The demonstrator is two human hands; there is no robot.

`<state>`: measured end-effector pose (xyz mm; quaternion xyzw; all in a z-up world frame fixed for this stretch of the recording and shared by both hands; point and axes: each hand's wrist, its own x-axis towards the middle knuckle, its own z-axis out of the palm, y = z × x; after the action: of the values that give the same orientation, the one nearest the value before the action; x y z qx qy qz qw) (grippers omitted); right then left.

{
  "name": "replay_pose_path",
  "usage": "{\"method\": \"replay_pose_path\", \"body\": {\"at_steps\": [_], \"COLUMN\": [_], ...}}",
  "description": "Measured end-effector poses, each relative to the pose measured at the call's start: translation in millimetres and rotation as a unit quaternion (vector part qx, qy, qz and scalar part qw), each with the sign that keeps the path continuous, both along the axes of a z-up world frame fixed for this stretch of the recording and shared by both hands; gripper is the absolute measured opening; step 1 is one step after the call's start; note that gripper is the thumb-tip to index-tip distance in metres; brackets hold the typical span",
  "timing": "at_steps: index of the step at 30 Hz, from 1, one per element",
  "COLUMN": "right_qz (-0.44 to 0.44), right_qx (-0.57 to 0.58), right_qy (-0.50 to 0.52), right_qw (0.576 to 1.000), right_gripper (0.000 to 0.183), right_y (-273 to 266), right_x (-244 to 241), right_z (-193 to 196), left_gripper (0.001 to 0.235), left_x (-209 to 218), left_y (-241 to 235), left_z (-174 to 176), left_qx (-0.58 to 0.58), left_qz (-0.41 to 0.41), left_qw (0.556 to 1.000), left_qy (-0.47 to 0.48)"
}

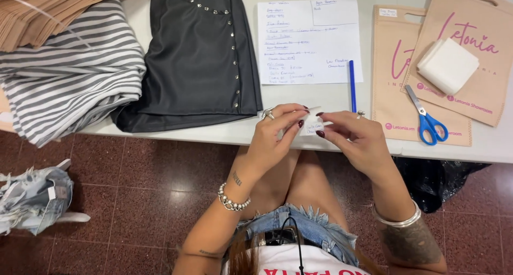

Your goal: The person writes on small white labels using a blue pen, then places the labels on beige shopping bags. The person also handles folded clothing items and a black skirt on the table.

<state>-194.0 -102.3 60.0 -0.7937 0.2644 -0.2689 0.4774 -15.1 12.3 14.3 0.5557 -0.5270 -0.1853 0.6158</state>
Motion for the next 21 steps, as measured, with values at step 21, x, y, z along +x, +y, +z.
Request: {"method": "replay_pose_path", "body": {"at_steps": [21], "right_qz": [0.056], "right_qx": [-0.141], "right_qy": [-0.048], "right_qw": [0.987], "right_gripper": [0.012], "right_y": [21.8], "right_x": [-20.8], "right_z": [15.7], "left_gripper": [0.026], "left_x": [-7.3], "left_y": [14.5], "left_z": [27.2], "left_qx": [0.119], "left_qz": [-0.125], "left_qw": [0.928], "left_qy": [0.33]}}
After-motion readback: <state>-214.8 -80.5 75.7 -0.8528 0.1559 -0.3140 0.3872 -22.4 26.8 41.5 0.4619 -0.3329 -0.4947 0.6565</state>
